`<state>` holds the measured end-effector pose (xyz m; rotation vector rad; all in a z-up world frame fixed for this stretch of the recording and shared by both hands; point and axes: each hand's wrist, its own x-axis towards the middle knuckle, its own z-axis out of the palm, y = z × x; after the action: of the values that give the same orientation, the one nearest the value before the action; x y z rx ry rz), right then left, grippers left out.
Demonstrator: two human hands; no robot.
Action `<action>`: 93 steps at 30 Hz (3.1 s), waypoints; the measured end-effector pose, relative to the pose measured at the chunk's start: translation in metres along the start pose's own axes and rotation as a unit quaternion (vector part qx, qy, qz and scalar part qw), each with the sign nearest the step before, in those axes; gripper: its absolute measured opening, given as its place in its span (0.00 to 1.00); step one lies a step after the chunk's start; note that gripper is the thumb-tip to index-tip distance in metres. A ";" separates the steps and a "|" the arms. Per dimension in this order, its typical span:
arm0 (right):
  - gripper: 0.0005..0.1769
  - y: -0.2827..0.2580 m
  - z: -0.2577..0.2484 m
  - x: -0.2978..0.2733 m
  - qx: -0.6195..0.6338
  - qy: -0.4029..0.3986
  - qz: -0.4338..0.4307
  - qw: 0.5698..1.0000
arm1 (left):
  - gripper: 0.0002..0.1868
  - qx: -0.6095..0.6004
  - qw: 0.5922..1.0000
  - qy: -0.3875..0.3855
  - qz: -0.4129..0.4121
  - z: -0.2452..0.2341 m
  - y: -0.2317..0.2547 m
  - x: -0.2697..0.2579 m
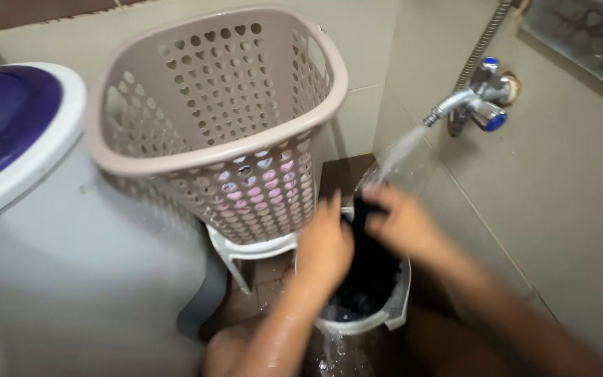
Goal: Hand-washing laundry in a bucket and operating a semi-automatic washing machine in a bathroom.
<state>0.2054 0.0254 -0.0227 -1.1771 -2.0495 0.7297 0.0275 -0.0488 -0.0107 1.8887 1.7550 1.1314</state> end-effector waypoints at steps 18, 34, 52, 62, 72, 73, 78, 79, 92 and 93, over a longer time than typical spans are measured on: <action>0.33 0.260 0.226 -0.040 -0.090 -0.304 0.317 0.894 | 0.30 0.216 0.947 -0.209 -0.114 0.367 -0.408 -0.138; 0.13 0.078 0.118 -0.010 0.249 0.115 0.105 0.956 | 0.26 -0.027 0.997 0.046 0.064 -0.015 0.040 0.023; 0.09 -0.095 -0.145 -0.045 0.413 0.271 0.203 0.845 | 0.20 -0.749 0.633 0.075 -0.183 -0.015 0.006 0.029; 0.58 0.004 0.046 -0.074 0.638 0.066 0.592 0.488 | 0.12 -0.727 0.637 0.078 -0.246 0.029 0.035 0.007; 0.22 -0.001 0.049 -0.076 0.734 -0.046 0.411 0.540 | 0.20 -0.708 0.623 0.073 -0.325 0.032 -0.100 -0.025; 0.20 -0.002 0.049 -0.074 0.750 -0.054 0.397 0.527 | 0.25 -0.667 0.652 0.059 -0.355 0.037 -0.114 -0.036; 0.29 0.058 0.072 -0.082 0.774 -0.111 0.387 0.489 | 0.30 -0.762 0.520 0.016 -0.386 0.048 -0.079 -0.027; 0.33 0.068 0.072 -0.080 0.770 -0.127 0.405 0.477 | 0.26 -0.775 0.551 0.048 -0.307 0.067 -0.101 -0.017; 0.34 -0.016 0.071 -0.074 0.801 -0.073 0.353 0.478 | 0.14 -0.806 0.492 -0.116 -0.307 0.053 -0.086 0.000; 0.31 -0.033 0.065 -0.071 0.762 -0.007 0.400 0.509 | 0.12 -0.751 0.590 -0.051 -0.291 0.055 -0.101 -0.002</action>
<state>0.1655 -0.0616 -0.0582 -0.7363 -0.0222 2.2151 -0.0023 -0.0164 -0.1170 0.2410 0.5475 1.3489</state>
